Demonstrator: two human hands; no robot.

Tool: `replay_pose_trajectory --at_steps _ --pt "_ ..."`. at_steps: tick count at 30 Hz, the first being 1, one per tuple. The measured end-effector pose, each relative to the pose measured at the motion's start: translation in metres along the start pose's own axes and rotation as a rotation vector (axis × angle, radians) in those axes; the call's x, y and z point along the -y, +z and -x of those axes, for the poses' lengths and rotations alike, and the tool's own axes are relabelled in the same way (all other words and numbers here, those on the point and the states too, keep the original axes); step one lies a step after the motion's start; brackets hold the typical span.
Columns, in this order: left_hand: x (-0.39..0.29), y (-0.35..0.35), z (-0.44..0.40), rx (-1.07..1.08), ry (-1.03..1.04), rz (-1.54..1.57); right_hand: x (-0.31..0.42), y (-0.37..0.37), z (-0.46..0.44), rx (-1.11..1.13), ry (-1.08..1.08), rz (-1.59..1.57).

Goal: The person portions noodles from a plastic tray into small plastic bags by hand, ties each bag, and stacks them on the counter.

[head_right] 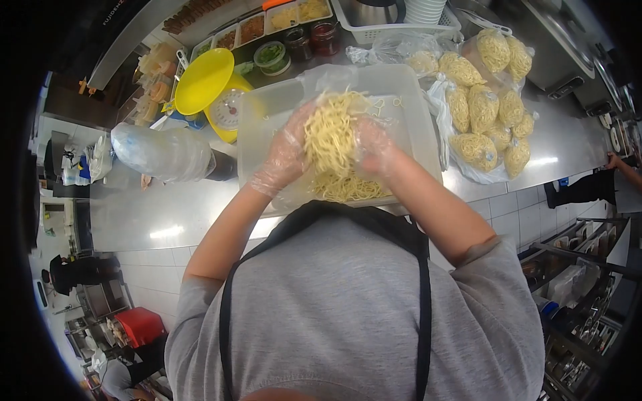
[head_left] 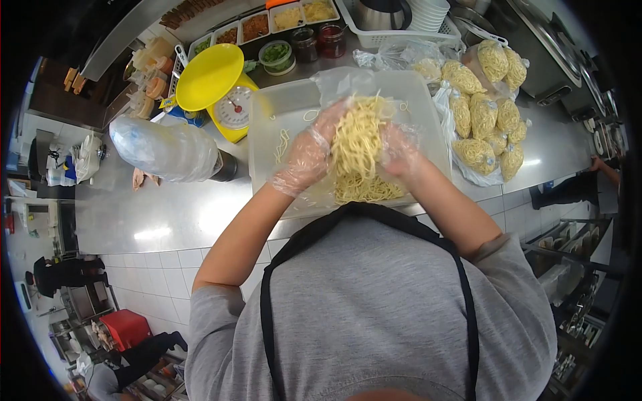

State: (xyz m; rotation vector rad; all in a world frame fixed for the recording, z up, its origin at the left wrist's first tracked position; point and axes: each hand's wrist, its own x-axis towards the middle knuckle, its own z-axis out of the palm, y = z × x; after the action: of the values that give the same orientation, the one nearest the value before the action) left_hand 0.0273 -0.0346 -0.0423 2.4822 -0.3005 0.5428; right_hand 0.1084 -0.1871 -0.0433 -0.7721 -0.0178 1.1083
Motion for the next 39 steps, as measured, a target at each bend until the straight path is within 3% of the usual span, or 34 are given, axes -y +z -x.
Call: replay_pose_trajectory --at_steps 1,2,4,6,7,8,10,12,13,15,17,18,19,21,22,23,24,27,28,29,30,33,35,36,37,38,39 --pt "0.002 0.004 -0.001 -0.037 -0.066 0.023 -0.003 0.004 0.000 0.001 -0.002 0.002" --pt "0.003 0.006 -0.004 -0.074 -0.127 0.045 -0.007 0.008 0.002 0.025 -0.248 0.143" --pt "-0.003 0.009 -0.007 -0.097 -0.146 0.068 -0.008 0.012 -0.001 0.050 -0.497 0.285" --pt "-0.010 0.012 -0.007 -0.117 -0.164 0.091 -0.007 0.011 -0.008 -0.095 -0.176 0.109" --pt "-0.013 0.014 -0.010 -0.118 -0.184 0.080 -0.003 0.007 -0.011 -0.092 -0.184 0.114" --pt "-0.016 0.016 -0.010 -0.119 -0.208 0.073 0.001 0.002 -0.012 -0.135 -0.244 0.867" --pt "-0.025 0.012 -0.009 -0.118 -0.192 0.071 0.005 -0.001 -0.015 -0.183 -0.294 1.621" --pt "-0.033 0.009 -0.007 -0.116 -0.183 0.065 0.001 0.007 -0.019 -0.118 -0.529 1.281" --pt "-0.038 0.010 -0.007 -0.075 -0.170 0.142 0.002 0.008 -0.024 -0.121 -0.532 1.278" --pt "-0.034 0.014 -0.008 -0.030 -0.151 0.221 0.012 0.010 -0.037 0.032 -0.194 1.933" --pt "-0.014 0.023 -0.014 -0.247 -0.144 0.181 0.024 0.020 -0.038 0.099 -0.156 2.052" --pt "-0.001 0.018 -0.016 -0.251 -0.138 0.181 0.033 0.029 -0.034 0.181 -0.120 2.174" --pt "0.015 0.006 -0.015 -0.182 -0.380 0.329 0.043 0.040 -0.027 0.181 -0.125 2.179" --pt "0.014 -0.013 -0.019 -0.112 -0.624 0.470 0.058 0.057 -0.014 0.245 -0.202 2.150" --pt "0.006 -0.023 -0.021 -0.124 -0.732 0.682 0.058 0.051 -0.010 0.249 -0.204 2.150" --pt "-0.001 -0.031 -0.023 -0.137 -0.833 0.898 0.057 0.039 -0.006 0.184 -0.578 1.930" --pt "-0.005 -0.028 -0.025 -0.141 -0.832 0.899 0.052 0.029 -0.004 0.118 -0.917 1.671" --pt "-0.018 -0.021 -0.031 -0.216 -0.827 0.799 0.020 0.007 -0.022 0.069 -0.908 1.589" --pt "-0.022 -0.023 -0.030 -0.280 -0.814 1.051 0.013 0.002 -0.027 0.050 -0.906 1.560" --pt "-0.024 -0.026 -0.027 -0.344 -0.798 1.301 0.008 0.001 -0.031 0.012 -0.652 1.442" --pt "-0.020 -0.029 -0.026 -0.343 -0.790 1.296 0.009 0.001 -0.035 -0.018 -0.412 1.315" --pt "0.000 -0.042 -0.011 -0.428 -0.703 1.308 0.025 -0.001 -0.034 0.104 -0.450 1.272" --pt "0.014 -0.049 -0.004 -0.329 -0.924 1.029 0.047 0.005 -0.034 0.145 -0.495 1.315" --pt "0.017 -0.045 -0.001 -0.334 -0.925 1.030 0.056 0.010 -0.033 0.179 -0.536 1.353" --pt "0.020 -0.041 0.002 -0.197 -0.826 0.829 0.062 0.018 -0.035 0.181 -0.536 1.354" --pt "0.024 -0.037 0.003 -0.063 -0.721 0.626 0.065 0.029 -0.038 0.242 -0.475 1.447" --pt "0.028 -0.030 0.002 -0.064 -0.719 0.625 0.068 0.042 -0.039 0.303 -0.414 1.539"
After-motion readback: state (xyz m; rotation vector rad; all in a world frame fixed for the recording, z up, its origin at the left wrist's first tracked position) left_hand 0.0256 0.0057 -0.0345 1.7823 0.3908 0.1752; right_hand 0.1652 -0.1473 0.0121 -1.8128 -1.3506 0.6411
